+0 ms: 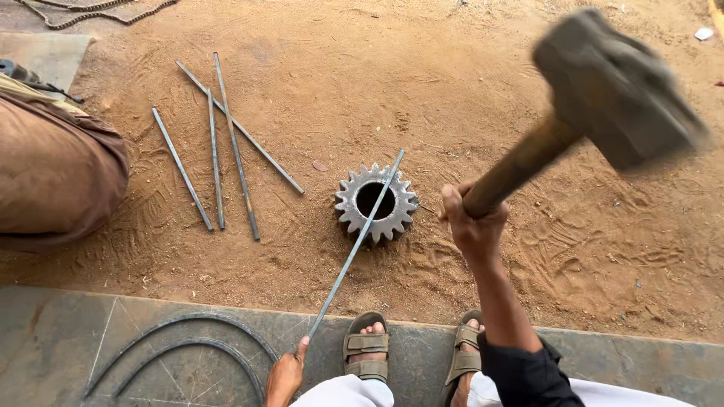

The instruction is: The person uses a sledgehammer to bend a long metal rod into a curved shape by repeatedly striking it against a gear-like metal object placed on the ground. The person adjusts the rod's position between strikes to form a consistent arc.

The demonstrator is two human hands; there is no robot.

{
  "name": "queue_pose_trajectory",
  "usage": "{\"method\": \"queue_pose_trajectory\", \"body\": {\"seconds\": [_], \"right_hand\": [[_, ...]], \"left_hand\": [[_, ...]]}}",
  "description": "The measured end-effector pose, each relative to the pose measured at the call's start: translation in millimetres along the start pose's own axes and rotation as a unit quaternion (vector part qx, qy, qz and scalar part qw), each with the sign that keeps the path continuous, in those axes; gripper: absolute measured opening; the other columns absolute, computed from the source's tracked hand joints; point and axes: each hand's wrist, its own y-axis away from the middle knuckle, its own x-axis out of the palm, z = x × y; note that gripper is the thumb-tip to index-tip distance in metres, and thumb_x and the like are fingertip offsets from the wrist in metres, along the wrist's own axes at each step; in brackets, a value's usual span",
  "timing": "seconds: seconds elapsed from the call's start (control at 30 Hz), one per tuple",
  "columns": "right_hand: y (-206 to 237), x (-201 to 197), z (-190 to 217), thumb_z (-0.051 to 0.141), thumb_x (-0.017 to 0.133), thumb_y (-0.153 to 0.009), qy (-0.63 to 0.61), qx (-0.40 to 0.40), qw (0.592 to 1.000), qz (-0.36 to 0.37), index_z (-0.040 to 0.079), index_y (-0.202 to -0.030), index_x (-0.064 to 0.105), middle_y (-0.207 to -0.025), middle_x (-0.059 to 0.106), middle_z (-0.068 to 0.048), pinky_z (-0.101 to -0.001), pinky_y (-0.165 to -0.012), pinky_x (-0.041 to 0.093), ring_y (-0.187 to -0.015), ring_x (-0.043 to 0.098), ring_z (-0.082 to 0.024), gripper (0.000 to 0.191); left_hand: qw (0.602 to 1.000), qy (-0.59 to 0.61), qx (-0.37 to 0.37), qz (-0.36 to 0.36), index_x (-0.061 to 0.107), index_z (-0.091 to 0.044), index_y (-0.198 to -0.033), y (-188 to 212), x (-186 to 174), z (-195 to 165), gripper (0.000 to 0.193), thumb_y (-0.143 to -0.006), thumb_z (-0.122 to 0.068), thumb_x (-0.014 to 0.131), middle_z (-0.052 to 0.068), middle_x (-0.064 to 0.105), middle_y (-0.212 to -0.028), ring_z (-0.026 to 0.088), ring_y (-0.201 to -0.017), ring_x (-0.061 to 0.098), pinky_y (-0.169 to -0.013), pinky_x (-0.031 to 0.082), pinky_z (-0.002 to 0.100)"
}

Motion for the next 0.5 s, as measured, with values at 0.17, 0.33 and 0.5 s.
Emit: {"method": "queue_pose_trajectory", "body": {"seconds": [0.17, 0.33, 0.5], "right_hand": [[54.3, 20.6, -69.5, 0.016, 0.067, -0.098, 0.118, 0.133, 0.981, 0.074, 0.005, -0.097, 0.060, -0.067, 0.061, -0.002, -0.0256, -0.039, 0.053, -0.049, 0.058, -0.011, 0.014], [130.1, 12.6, -118.1, 0.019, 0.071, -0.092, 0.236, 0.450, 0.854, 0.107, 0.024, -0.103, 0.053, -0.059, 0.060, -0.003, -0.0311, -0.036, 0.045, -0.039, 0.053, -0.015, 0.022], [86.5, -10.0, -75.2, 0.015, 0.074, -0.090, 0.030, 0.319, 0.947, -0.023, 0.004, -0.092, 0.061, -0.060, 0.060, -0.004, -0.0262, -0.034, 0.047, -0.041, 0.055, -0.010, 0.017]], "left_hand": [[1.000, 0.004, 0.006, -0.009, 0.079, 0.003, -0.101, 13.0, -8.7, 4.5, 0.102, -0.091, -0.083, 0.025, 0.039, 0.067, -0.110, 0.052, -0.119, 0.062, -0.103, 0.049, 0.057], [1.000, 0.009, -0.010, -0.028, 0.079, 0.004, -0.097, 16.7, -33.4, -12.0, 0.104, -0.090, -0.084, 0.024, 0.037, 0.070, -0.104, 0.050, -0.112, 0.069, -0.098, 0.053, 0.057], [1.000, -0.007, -0.018, -0.001, 0.078, 0.006, -0.094, 16.2, -27.5, 0.4, 0.107, -0.090, -0.085, 0.022, 0.038, 0.071, -0.096, 0.049, -0.105, 0.074, -0.091, 0.057, 0.056]]}}
